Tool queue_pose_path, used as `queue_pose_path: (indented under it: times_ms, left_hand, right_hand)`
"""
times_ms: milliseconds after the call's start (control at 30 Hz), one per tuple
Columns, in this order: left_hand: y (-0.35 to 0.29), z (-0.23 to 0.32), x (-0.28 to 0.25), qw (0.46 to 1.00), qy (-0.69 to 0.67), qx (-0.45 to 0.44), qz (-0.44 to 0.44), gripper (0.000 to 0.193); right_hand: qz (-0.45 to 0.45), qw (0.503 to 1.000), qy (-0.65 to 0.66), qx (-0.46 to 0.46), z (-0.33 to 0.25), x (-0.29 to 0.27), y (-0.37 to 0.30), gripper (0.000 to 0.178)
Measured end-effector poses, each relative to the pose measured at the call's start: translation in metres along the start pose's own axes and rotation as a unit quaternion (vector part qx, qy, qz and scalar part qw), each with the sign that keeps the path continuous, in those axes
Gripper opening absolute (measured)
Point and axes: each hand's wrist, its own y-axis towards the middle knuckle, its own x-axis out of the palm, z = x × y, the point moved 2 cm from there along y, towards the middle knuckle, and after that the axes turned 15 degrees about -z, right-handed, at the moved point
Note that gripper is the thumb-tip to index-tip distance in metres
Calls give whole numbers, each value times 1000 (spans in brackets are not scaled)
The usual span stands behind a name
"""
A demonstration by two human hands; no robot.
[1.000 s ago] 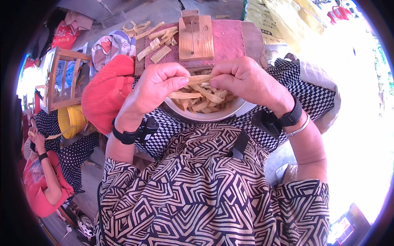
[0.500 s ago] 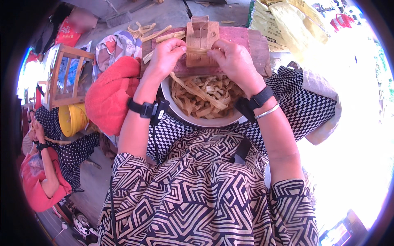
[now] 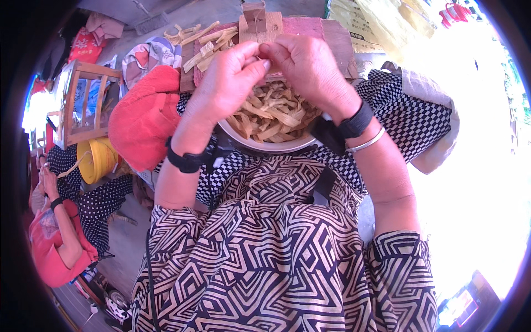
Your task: The person is shaping and rolling thin strips of bamboo or wood by hand using a small wooden jig on a floor-level workspace.
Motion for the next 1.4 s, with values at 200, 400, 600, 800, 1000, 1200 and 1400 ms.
queue_pose_path:
  times_ms: [200, 400, 600, 800, 1000, 1200, 1400]
  left_hand:
    - [-23, 60, -30, 988, -7, 1, -155, 15]
    - [-38, 111, -21, 961, -119, 191, -159, 25]
    - [-25, 45, 65, 872, -470, 38, -129, 30]
    - [-17, 3, 84, 800, -574, -45, -172, 16]
    - [-21, -5, 86, 833, -531, -94, -122, 12]
    - [-32, -16, 92, 851, -489, -114, -151, 11]
    - [-36, -20, 96, 803, -557, -129, -169, 13]
  right_hand:
    - [-189, 981, -41, 25, -30, -24, -21, 16]
    - [-295, 723, 615, -108, -120, -30, -68, 11]
    - [116, 988, 94, 32, -45, -17, -59, 16]
    - [119, 982, -104, 108, -4, 3, -75, 17]
    - [116, 981, -138, 69, 3, 10, -74, 9]
    - [97, 964, -245, 34, 4, 13, -77, 11]
    - [102, 961, -256, -17, 12, 20, -83, 14]
